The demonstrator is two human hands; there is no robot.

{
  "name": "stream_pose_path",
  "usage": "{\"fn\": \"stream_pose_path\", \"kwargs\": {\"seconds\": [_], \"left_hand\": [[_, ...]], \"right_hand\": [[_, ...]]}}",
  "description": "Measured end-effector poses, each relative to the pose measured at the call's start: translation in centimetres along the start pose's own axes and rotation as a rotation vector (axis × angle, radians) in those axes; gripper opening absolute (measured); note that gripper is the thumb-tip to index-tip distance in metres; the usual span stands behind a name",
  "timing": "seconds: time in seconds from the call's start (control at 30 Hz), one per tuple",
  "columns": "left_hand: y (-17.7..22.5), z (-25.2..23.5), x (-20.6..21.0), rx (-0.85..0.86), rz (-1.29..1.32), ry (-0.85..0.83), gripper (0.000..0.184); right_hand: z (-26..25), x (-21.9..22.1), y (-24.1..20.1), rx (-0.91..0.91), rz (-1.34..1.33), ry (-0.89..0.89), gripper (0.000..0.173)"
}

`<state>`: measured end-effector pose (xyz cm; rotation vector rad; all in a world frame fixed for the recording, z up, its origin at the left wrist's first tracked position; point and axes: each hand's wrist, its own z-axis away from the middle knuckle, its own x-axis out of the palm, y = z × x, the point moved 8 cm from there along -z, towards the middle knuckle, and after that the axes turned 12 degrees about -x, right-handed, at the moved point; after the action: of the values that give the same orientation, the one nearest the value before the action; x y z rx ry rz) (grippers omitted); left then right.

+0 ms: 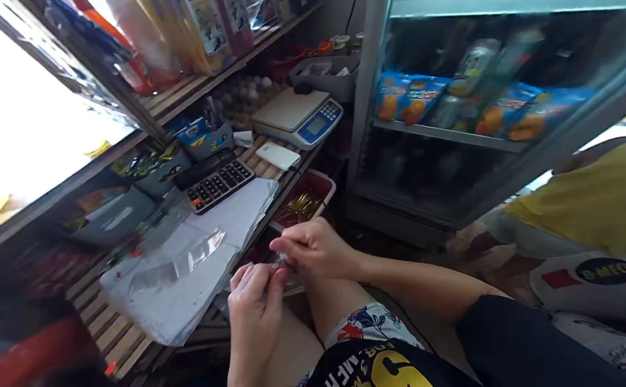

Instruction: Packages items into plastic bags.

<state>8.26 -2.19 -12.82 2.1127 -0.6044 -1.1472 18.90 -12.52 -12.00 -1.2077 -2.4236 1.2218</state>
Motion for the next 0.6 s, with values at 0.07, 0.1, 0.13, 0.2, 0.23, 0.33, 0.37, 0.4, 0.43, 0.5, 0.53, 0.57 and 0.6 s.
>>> {"fn": "stream_pose_path", "kwargs": {"seconds": [0.07,0.1,0.13,0.2,0.23,0.33,0.37,0.4,0.43,0.5,0.53,0.57,0.6], "left_hand": [[-0.1,-0.4,0.1,-0.036,0.091,0.017,0.027],[-0.3,-0.6,0.0,-0.063,0.126,0.035,0.025],[-0.5,-0.9,-0.1,-0.090,0.149,0.054,0.024],[-1.1,-1.4,-0.1,-0.130,0.172,0.088,0.022],[-1.3,-1.6,0.1,-0.140,0.176,0.101,0.020],[-1.9,-2.0,1.1,-0.161,0.155,0.089,0.018],[-2.1,-2.0,1.5,-0.164,0.150,0.056,0.018],[-2.2,-2.0,2.0,-0.163,0.145,0.005,0.018],[-2.4,-2.0,2.3,-0.160,0.133,-0.059,0.020],[-2.9,-2.3,1.9,-0.156,0.090,-0.140,0.024],[-3.1,-2.8,0.9,-0.161,0.062,-0.127,0.024],[-3.4,-3.7,-0.7,-0.169,0.026,-0.083,0.024],[-3.7,-4.9,-2.7,-0.171,-0.018,-0.017,0.024]], "right_hand": [[0.0,-0.4,1.2,0.106,-0.193,0.070,0.034],[0.0,-0.3,1.9,0.173,-0.301,0.064,0.042],[0.2,0.1,2.5,0.240,-0.384,0.025,0.062],[0.6,0.9,3.5,0.309,-0.491,0.001,0.073],[0.8,1.2,3.8,0.316,-0.517,0.032,0.057],[0.9,1.2,4.6,0.348,-0.529,0.245,0.017],[0.6,1.0,4.9,0.348,-0.517,0.308,0.014],[0.3,0.7,5.1,0.329,-0.498,0.351,0.012],[0.0,0.4,5.3,0.295,-0.475,0.379,0.010],[-0.6,-0.2,5.3,0.218,-0.420,0.387,0.008],[-0.8,-0.4,5.2,0.188,-0.389,0.363,0.008],[-1.0,-0.5,5.2,0.163,-0.360,0.321,0.008],[-1.1,-0.6,5.3,0.147,-0.349,0.279,0.012]]}}
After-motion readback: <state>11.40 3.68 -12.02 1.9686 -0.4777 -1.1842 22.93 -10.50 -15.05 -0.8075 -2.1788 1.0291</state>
